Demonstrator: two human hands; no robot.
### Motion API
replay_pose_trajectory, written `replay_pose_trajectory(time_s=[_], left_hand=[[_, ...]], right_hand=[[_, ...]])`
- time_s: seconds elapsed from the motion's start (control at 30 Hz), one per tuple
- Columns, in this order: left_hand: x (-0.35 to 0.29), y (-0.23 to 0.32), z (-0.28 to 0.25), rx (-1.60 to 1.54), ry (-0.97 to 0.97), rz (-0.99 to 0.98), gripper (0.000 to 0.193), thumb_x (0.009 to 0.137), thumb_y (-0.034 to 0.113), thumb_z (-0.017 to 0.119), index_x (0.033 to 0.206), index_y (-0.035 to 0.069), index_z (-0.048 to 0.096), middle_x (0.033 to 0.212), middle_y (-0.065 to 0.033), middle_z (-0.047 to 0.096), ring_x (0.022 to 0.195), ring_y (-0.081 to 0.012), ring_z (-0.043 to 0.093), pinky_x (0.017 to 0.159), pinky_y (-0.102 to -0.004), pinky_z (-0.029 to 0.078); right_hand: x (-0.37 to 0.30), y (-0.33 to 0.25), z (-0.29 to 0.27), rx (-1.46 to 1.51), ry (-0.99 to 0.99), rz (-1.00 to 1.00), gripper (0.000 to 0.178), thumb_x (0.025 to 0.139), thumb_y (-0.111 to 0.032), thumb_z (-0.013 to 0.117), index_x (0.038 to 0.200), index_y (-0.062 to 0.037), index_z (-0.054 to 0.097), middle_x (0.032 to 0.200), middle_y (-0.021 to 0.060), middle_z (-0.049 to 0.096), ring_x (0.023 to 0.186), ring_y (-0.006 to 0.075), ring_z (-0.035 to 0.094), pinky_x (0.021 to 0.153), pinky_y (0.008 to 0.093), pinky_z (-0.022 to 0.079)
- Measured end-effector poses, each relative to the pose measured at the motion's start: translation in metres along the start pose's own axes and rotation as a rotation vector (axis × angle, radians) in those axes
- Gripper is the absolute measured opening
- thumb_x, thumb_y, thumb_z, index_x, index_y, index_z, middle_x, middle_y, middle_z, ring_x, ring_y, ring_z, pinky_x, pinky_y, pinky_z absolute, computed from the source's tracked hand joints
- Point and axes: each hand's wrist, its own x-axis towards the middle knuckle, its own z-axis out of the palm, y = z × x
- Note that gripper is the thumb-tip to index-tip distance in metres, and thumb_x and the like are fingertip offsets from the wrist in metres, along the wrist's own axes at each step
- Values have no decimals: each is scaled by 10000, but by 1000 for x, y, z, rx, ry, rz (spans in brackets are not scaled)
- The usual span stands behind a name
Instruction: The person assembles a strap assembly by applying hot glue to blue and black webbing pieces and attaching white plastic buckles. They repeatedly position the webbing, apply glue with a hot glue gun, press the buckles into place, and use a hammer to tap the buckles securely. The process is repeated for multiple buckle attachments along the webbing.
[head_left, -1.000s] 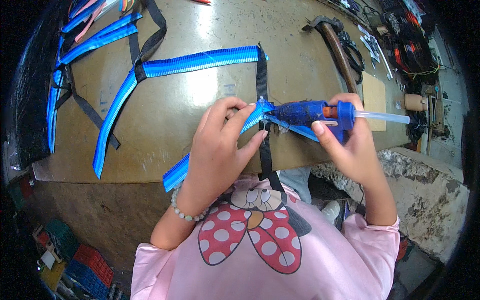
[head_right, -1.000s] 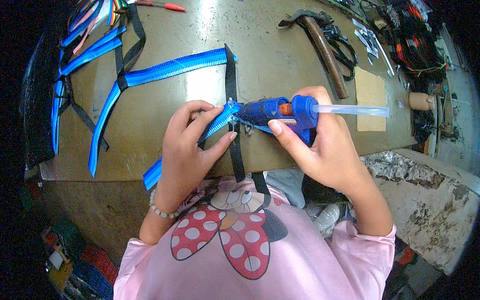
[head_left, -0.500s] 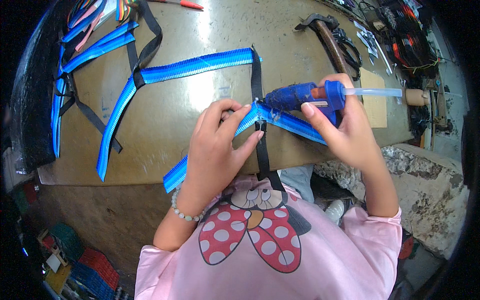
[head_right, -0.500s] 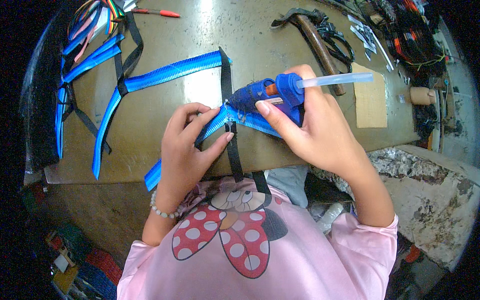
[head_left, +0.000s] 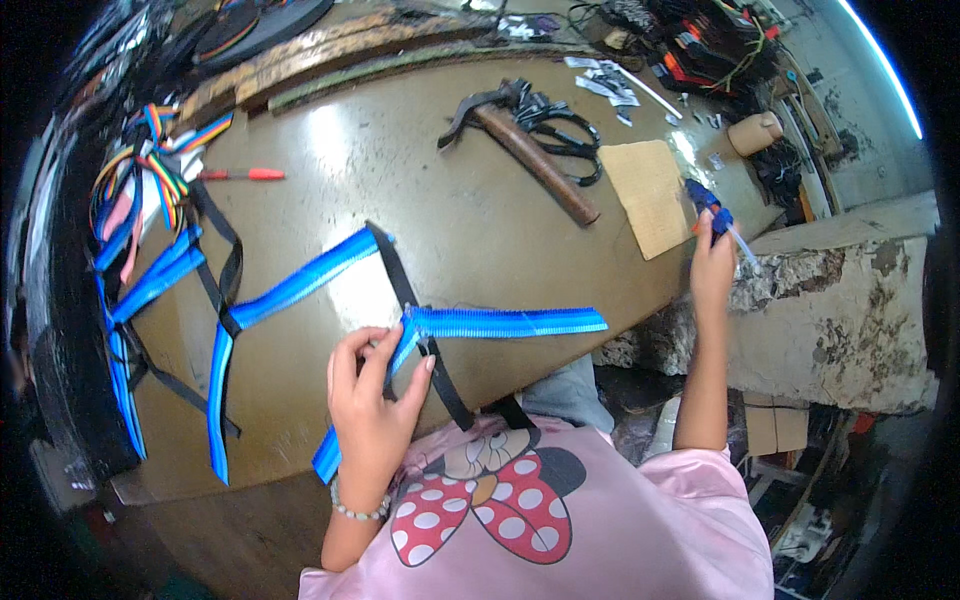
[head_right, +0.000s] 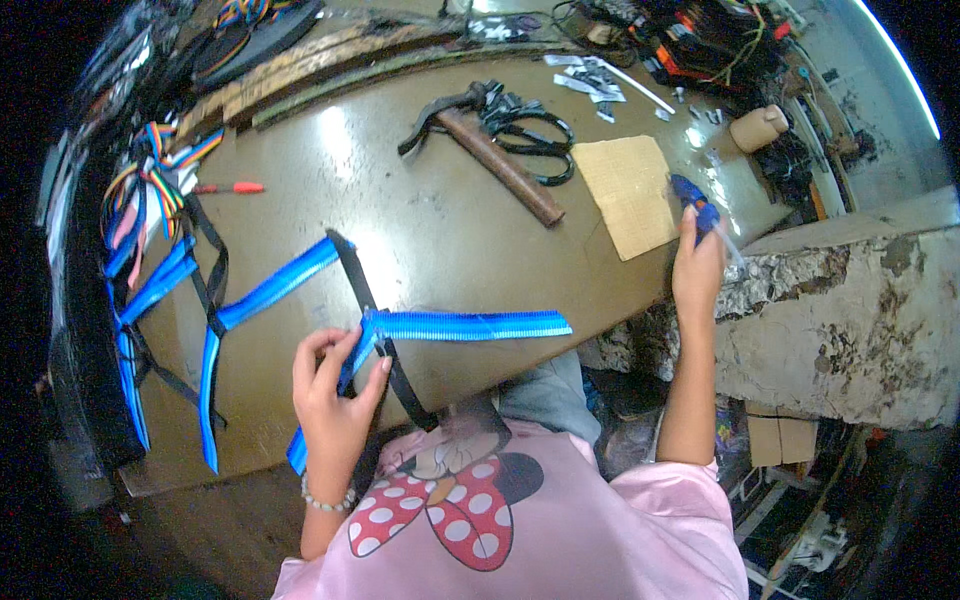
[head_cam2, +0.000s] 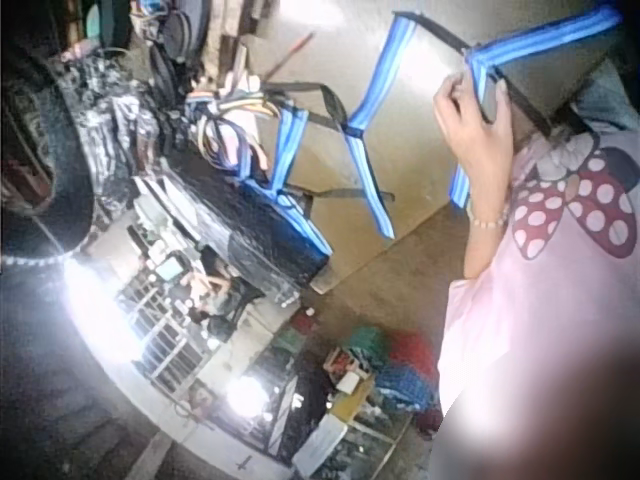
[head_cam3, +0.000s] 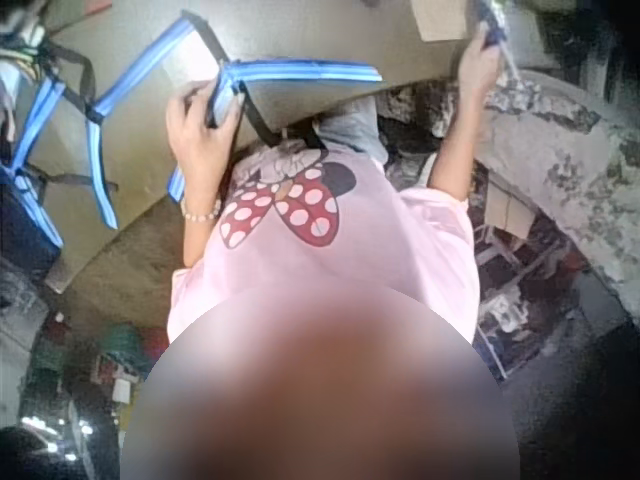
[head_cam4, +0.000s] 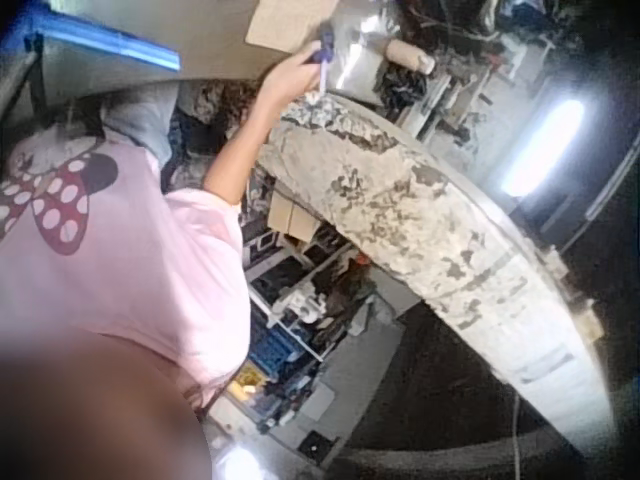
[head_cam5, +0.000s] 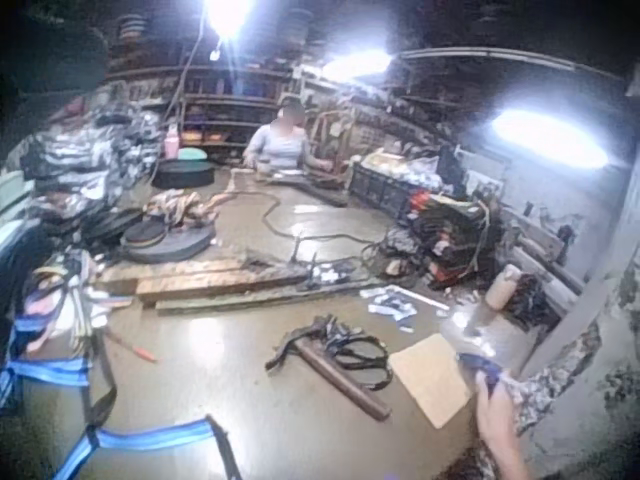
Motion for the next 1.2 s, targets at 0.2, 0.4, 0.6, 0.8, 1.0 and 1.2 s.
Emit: replay_pose_trajectory(time_s=[0.2,0.4,0.6,0.8,1.0,1.2], left_hand=[[0,0,-4,-37,-64,16,360,691,55,819,1020,-18,689,1014,-112,615,844,-259,555,763,-359,473],[0,4,-9,-116,-42,-48,300,727,39,798,1004,-1,689,1034,-118,612,862,-225,596,723,-318,496],[-7,-6,-11,-198,111,-31,215,804,20,725,1014,0,681,1061,-125,595,845,-210,596,695,-304,507],[-7,-1,-14,-383,363,-13,147,909,15,604,1045,-21,646,1111,-118,570,896,-188,602,736,-297,513],[19,42,2,-939,-27,-310,302,917,70,657,1194,-34,597,1118,-98,606,931,-130,619,740,-248,517],[15,48,-10,-969,20,-362,131,826,1,758,901,-36,658,840,-30,649,733,-53,599,642,-186,485]], right_hand=[[6,-47,-37,120,-543,123,383,973,-343,547,952,21,664,671,164,655,609,264,680,587,403,503],[142,-70,149,127,-171,-748,209,876,-205,643,967,-27,702,959,174,668,936,376,619,829,460,488],[179,-56,185,71,-125,-780,210,883,-215,630,944,-38,724,919,177,673,910,392,604,824,472,484],[77,-111,80,1139,-619,-90,245,946,-233,630,1055,-23,692,924,34,690,820,127,627,732,297,499],[-96,-144,7,1438,-1155,11,223,907,-62,665,1116,12,654,948,28,661,883,96,633,766,242,538],[-115,-149,-17,1229,-1056,-187,166,894,-8,649,1048,53,665,1008,92,662,898,98,632,731,240,542]])
